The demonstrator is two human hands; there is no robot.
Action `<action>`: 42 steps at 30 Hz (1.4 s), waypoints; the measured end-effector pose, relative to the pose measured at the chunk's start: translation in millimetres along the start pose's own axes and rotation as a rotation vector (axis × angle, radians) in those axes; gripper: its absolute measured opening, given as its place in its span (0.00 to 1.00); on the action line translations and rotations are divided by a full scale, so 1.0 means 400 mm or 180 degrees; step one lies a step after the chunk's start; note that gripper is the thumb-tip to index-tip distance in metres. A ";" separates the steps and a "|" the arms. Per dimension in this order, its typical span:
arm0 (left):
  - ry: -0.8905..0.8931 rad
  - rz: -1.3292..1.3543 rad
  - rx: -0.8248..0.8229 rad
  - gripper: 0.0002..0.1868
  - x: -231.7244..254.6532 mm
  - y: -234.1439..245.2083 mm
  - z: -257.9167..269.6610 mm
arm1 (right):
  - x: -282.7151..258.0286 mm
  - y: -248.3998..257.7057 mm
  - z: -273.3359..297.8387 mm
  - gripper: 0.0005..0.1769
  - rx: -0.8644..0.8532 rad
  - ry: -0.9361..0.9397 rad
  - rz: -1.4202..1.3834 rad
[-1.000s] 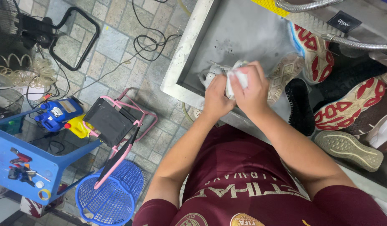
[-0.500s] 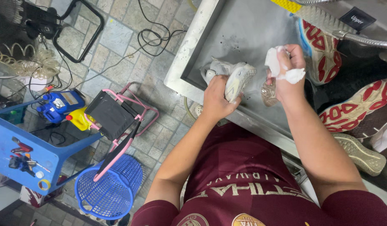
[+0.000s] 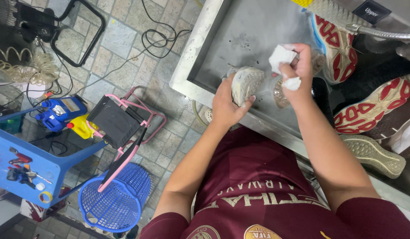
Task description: The person scrubs a white sneaker with a sponge, rinses it under a hose, and places it on a metal rack. The person then picks up a second sneaker, removes the insole, and places it on the rack.
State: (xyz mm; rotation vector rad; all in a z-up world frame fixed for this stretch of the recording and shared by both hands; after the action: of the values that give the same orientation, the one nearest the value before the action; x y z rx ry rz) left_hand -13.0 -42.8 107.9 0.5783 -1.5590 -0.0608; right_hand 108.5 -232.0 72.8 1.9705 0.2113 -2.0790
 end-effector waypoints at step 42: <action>0.0471 -0.0158 0.0242 0.47 -0.110 0.084 -0.070 | 0.031 -0.079 0.046 0.24 -0.0158 0.0097 0.1452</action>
State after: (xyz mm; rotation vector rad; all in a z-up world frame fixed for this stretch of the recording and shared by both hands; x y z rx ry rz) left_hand 1.2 12.1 82.8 0.6668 -1.4079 0.0038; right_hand 81.0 -208.4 59.2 1.8133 -0.1667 -1.7340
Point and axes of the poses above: each hand's wrist, its own z-axis away from the middle knuckle, its own y-axis out of the back of the hand, x = y × z, the point moved 1 cm from there along -z, towards the middle knuckle, and after that the axes turned 2 degrees about z, right-handed, at the moved point
